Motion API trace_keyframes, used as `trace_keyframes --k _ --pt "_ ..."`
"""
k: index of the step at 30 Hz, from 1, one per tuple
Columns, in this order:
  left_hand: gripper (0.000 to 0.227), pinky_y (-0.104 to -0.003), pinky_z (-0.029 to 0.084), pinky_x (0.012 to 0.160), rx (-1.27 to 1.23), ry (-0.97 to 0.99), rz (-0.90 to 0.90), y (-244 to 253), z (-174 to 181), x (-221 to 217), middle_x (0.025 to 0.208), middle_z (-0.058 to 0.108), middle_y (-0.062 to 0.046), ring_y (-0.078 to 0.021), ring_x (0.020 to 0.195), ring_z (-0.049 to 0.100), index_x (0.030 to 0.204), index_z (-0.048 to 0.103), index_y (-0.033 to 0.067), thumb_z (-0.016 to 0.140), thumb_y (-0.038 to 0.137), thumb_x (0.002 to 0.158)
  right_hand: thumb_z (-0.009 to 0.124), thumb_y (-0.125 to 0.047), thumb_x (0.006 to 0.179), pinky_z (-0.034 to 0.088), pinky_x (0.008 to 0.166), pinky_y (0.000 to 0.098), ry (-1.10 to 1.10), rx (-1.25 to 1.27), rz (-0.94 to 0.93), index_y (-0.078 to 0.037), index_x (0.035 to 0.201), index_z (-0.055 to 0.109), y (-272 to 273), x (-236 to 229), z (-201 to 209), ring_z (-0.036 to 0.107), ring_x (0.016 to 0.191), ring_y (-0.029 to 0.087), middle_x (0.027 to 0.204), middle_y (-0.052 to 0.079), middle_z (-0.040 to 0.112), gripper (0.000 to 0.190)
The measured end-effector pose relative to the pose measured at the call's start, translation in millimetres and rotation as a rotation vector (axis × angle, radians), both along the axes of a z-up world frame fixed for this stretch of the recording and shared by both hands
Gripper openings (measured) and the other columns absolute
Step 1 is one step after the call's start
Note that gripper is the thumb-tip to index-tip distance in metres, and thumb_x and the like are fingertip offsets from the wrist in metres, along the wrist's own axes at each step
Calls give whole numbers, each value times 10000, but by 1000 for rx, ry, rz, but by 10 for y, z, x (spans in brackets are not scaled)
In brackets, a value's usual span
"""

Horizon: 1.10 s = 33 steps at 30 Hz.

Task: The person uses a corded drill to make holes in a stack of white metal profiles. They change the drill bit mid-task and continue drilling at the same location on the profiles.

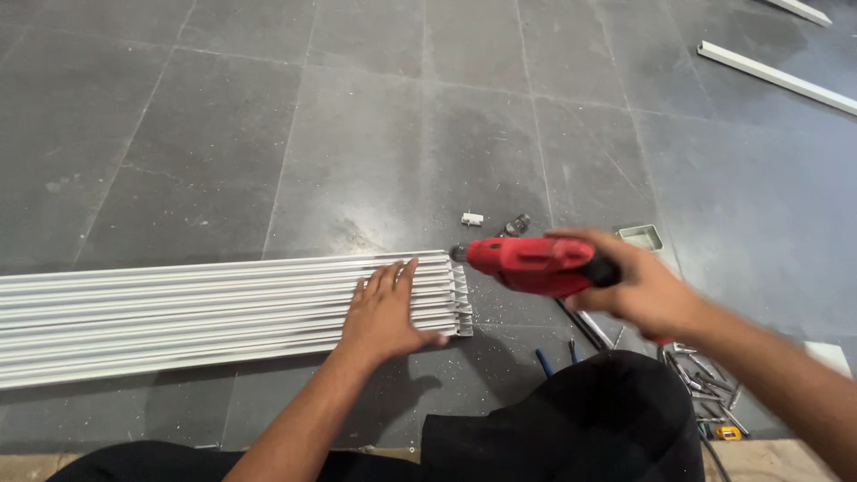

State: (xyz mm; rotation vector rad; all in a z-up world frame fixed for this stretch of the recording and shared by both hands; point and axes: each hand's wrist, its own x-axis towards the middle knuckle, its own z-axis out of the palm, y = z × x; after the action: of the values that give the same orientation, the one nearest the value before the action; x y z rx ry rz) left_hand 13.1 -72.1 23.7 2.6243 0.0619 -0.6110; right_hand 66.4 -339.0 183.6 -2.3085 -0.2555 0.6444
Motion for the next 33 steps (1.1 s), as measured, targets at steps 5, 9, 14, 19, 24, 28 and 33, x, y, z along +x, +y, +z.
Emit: trace_keyframes --k 5,9,14,19,24,28,33 --pt "1292 -585 -69 1257 388 -44 -371 121 -287 31 1722 -138 -75 -302 1574 -149 1622 -116 310 662 833 733 839 -317 868 487 655 371 133 -485 -25 -315 1479 593 116 255 320 607 718 215 854 138 696 659" --pt "1220 -617 -66 1229 410 -102 -407 184 -556 88 1719 -122 -69 -306 1565 -122 1622 -79 336 684 750 765 820 -468 807 519 660 370 127 -417 121 -328 1369 629 290 349 296 672 721 177 809 71 733 609" --pt "1217 -613 -56 1236 366 -138 -378 231 -660 60 1727 -70 -59 -301 1580 -77 1623 -22 343 728 701 735 806 -514 810 534 717 369 104 -469 202 -319 1404 606 446 429 155 705 770 182 861 30 758 656" --pt "1219 -613 -48 1239 358 -159 -370 233 -667 61 1720 -48 -56 -294 1574 -58 1621 -3 355 743 694 719 780 -490 802 523 708 390 113 -513 191 -318 1395 602 484 457 85 686 759 195 836 54 747 643" --pt "1219 -609 -49 1241 351 -156 -366 233 -662 63 1722 -43 -52 -290 1577 -54 1622 0 357 745 692 718 792 -475 843 482 607 389 175 -524 120 -332 1356 629 503 456 91 622 673 197 751 75 662 557" --pt "1210 -601 -56 1243 354 -129 -369 231 -657 71 1722 -62 -41 -283 1572 -65 1615 -18 368 734 698 725 794 -475 833 479 584 360 158 -510 143 -332 1348 617 520 462 74 627 650 174 724 52 667 564" --pt "1217 -603 -61 1240 351 -143 -366 231 -664 67 1724 -62 -46 -284 1574 -72 1618 -22 358 733 696 726 787 -455 811 493 607 379 168 -508 148 -322 1351 629 506 499 33 645 688 186 753 74 673 578"
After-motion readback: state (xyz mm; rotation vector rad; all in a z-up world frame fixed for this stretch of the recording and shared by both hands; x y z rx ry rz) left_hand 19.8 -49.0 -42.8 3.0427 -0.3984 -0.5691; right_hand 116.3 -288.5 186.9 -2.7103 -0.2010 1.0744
